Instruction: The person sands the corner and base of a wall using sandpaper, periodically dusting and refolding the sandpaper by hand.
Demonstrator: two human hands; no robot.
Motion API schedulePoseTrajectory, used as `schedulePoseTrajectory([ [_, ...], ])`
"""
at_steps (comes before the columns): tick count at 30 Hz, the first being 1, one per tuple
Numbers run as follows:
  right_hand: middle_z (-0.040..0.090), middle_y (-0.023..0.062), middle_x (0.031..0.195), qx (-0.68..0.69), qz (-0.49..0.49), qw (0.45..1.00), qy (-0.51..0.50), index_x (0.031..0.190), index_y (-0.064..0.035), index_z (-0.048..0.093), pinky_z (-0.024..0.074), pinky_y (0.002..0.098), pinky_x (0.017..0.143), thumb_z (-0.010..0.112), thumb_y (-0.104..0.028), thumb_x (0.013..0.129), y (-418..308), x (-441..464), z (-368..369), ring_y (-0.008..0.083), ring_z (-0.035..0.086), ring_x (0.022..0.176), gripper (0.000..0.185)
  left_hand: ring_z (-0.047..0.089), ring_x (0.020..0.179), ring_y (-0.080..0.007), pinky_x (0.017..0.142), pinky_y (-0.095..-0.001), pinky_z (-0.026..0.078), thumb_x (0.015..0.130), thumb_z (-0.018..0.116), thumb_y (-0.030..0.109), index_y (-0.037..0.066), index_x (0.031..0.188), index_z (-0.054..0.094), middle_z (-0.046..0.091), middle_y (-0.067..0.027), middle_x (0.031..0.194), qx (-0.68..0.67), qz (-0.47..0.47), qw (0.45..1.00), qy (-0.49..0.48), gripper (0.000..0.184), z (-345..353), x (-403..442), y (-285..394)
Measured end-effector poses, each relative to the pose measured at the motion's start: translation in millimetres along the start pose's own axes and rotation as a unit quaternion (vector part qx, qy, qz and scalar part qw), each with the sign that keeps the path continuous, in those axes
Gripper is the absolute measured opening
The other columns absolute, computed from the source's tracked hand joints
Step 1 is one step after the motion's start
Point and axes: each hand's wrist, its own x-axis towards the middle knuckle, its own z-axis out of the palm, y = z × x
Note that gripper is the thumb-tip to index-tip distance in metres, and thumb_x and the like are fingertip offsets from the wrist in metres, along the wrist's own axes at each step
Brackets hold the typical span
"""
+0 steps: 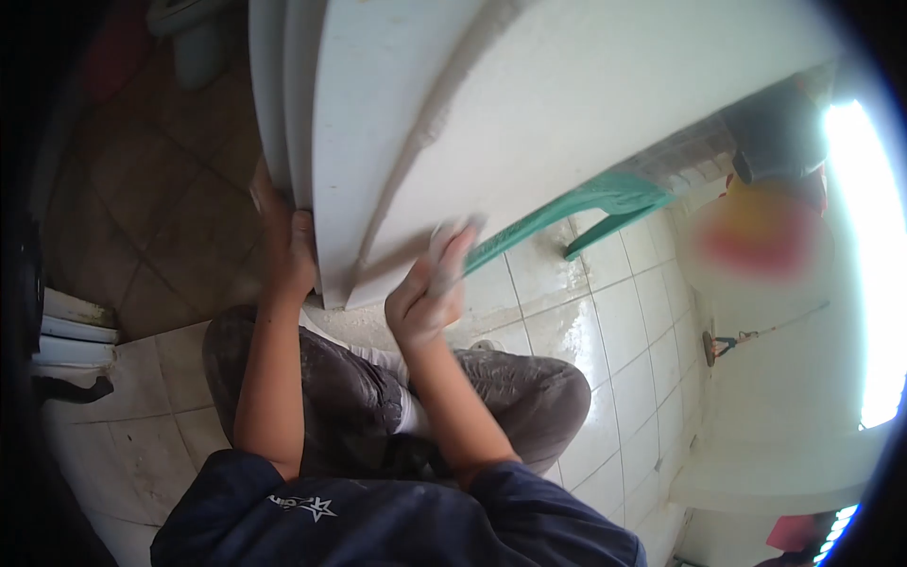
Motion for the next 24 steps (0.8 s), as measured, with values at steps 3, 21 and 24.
schedulePoseTrajectory([
  [3, 0.045, 0.0337, 0.137, 0.065, 0.071, 0.995, -0.036, 0.14, 0.0175, 0.031, 0.0388, 0.0418, 0.107, 0.042, -0.002, 0.1, 3, -50, -1, 0.0373, 0.046, 0.131, 0.046, 0.027, 0.133, -0.0418, 0.111, -0.0519, 0.021, 0.081, 0.045, 0.08, -0.006, 0.148, 0.013, 0.027, -0.0298, 0.14, 0.004, -0.005, 1.0, -0.008, 0.114, 0, 1, -1],
  [21, 0.053, 0.033, 0.13, 0.014, -0.047, 0.997, 0.058, 0.141, 0.0188, 0.029, 0.0421, 0.0371, 0.1, 0.045, -0.004, 0.1, -23, 115, -9, 0.03, 0.06, 0.112, 0.049, 0.028, 0.132, -0.0419, 0.11, -0.0521, 0.022, 0.08, 0.042, 0.082, -0.007, 0.147, 0.013, 0.027, -0.0304, 0.139, -0.026, -0.019, 0.999, 0.002, 0.115, 4, 0, -1],
  [24, 0.053, 0.0337, 0.13, 0.003, -0.046, 0.998, 0.048, 0.14, 0.0189, 0.03, 0.0428, 0.0372, 0.101, 0.044, -0.005, 0.101, -19, 98, -8, 0.0306, 0.061, 0.111, 0.048, 0.029, 0.132, -0.0417, 0.11, -0.0522, 0.022, 0.081, 0.042, 0.081, -0.007, 0.147, 0.013, 0.027, -0.03, 0.139, -0.007, -0.008, 1.0, 0.003, 0.115, 2, 0, 2],
])
